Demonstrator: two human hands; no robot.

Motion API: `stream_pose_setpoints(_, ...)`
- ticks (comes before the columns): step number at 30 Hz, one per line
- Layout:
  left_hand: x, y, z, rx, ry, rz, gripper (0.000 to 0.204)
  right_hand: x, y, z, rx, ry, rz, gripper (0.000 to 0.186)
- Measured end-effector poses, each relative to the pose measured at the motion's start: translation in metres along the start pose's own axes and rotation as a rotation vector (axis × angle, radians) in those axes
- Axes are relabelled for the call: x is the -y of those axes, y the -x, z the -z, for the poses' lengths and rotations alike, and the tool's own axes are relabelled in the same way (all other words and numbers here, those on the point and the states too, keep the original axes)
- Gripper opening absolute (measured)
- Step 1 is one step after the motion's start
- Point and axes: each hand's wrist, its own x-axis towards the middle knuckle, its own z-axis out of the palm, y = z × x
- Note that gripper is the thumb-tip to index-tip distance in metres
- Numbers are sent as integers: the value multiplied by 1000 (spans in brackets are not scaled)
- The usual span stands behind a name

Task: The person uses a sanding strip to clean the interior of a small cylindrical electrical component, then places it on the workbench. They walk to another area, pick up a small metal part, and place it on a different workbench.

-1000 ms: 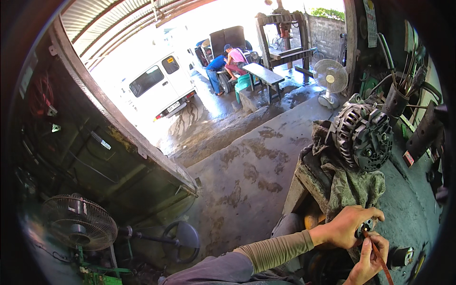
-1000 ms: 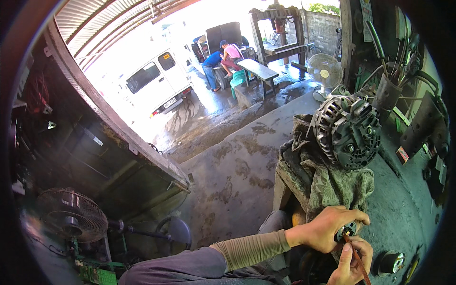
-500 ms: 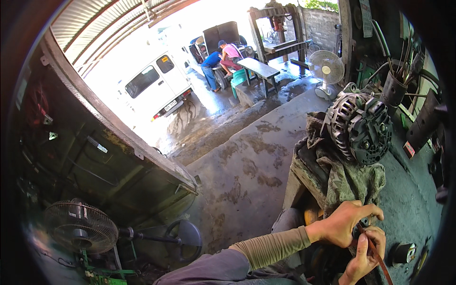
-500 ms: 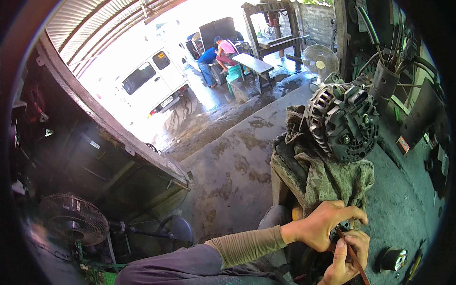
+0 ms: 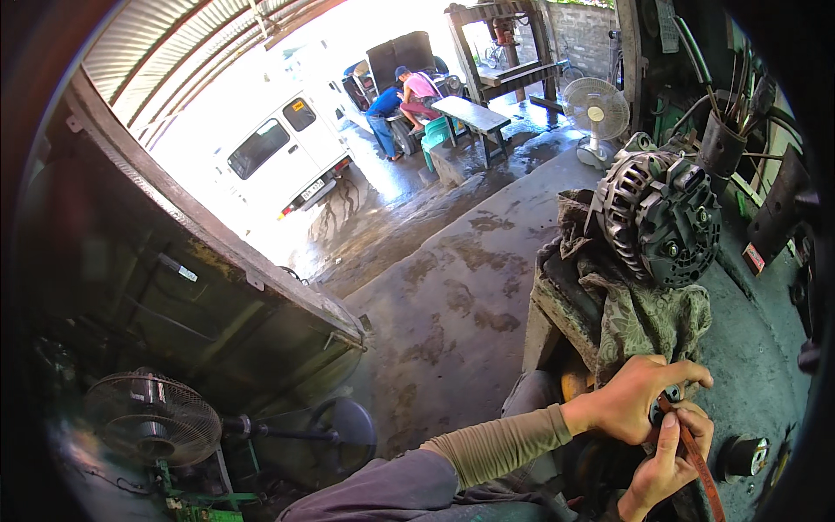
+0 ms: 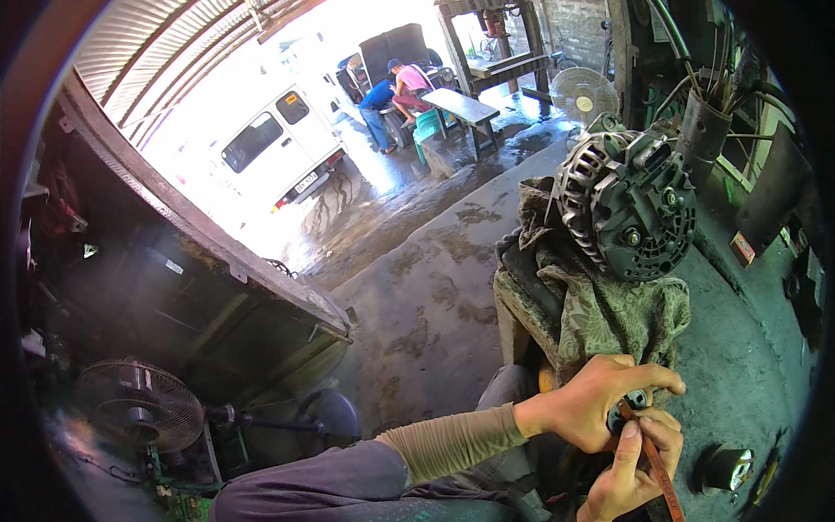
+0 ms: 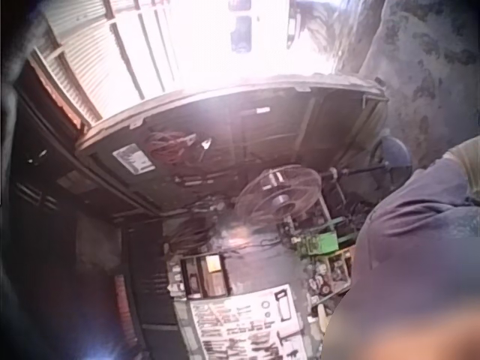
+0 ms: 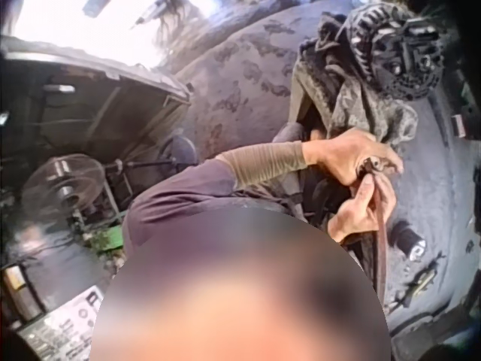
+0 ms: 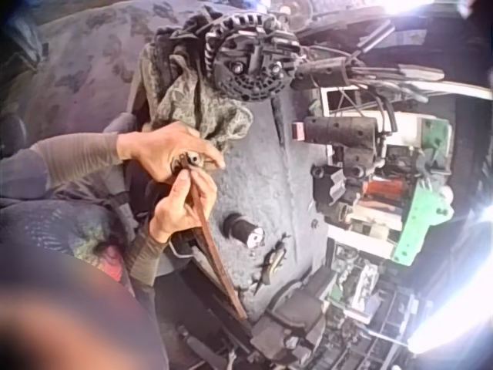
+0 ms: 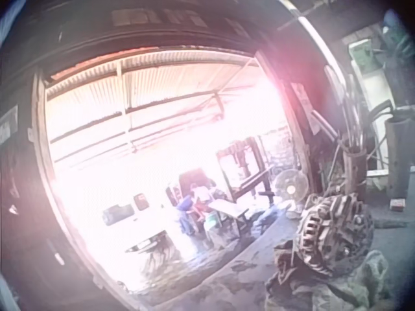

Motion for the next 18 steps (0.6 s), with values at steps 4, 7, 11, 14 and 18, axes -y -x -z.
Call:
stream_pose_setpoints(4,0,-1,0,-6,64,-18,74,-6,0,4,25,-106,4,8)
stream_pose_setpoints(7,1,-1,-1,-15,83,-11,75,-6,-3,6,79,-93,8,7)
stream_pose_setpoints(11,3,-2,-3,-7,30,-13,74,-6,-5,6,-37,-54,-22,7)
stream_pose_setpoints(14,1,-1,-4,-3,38,11,74,-5,-6,7,57,-72,-39,7)
stream_pose_setpoints(18,0,-1,0,48,-24,52,74,-1,-9,4,17,-31,-34,8)
